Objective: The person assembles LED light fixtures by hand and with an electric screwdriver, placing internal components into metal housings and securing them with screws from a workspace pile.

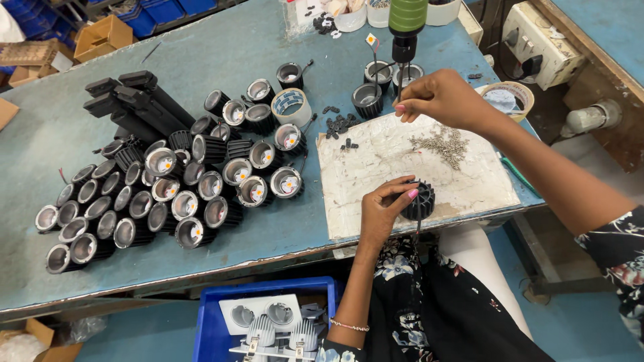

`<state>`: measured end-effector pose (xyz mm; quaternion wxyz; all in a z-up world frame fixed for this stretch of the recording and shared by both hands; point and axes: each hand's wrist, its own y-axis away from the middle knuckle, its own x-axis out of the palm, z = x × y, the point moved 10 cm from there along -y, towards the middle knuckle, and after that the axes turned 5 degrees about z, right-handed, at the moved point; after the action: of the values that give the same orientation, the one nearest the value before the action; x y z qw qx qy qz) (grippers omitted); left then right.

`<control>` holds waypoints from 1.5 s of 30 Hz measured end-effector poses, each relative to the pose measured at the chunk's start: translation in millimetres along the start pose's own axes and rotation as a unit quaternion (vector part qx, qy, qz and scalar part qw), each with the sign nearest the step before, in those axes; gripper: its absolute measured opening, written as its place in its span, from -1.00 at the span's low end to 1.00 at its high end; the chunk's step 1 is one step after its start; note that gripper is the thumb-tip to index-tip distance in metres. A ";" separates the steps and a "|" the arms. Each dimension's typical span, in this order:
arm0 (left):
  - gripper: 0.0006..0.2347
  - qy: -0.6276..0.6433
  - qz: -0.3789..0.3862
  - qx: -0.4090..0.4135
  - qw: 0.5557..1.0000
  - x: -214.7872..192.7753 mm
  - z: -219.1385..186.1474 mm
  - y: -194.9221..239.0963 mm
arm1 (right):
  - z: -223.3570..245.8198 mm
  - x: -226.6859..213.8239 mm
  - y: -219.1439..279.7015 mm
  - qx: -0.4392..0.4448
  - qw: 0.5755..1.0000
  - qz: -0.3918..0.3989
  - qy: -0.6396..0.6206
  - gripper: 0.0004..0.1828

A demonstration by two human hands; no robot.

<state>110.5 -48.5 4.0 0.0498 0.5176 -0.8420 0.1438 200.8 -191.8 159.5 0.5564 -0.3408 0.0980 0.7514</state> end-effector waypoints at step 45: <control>-0.83 -0.010 -0.003 0.010 1.000 1.0 -1.6 0.8 | -11.8 -29.3 65.7 0.078 0.972 0.018 0.220 -0.59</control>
<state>109.2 -48.5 5.6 0.0367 0.5217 -0.8396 0.1470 150.6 -244.4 153.5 0.5325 -0.4513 0.2821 0.6581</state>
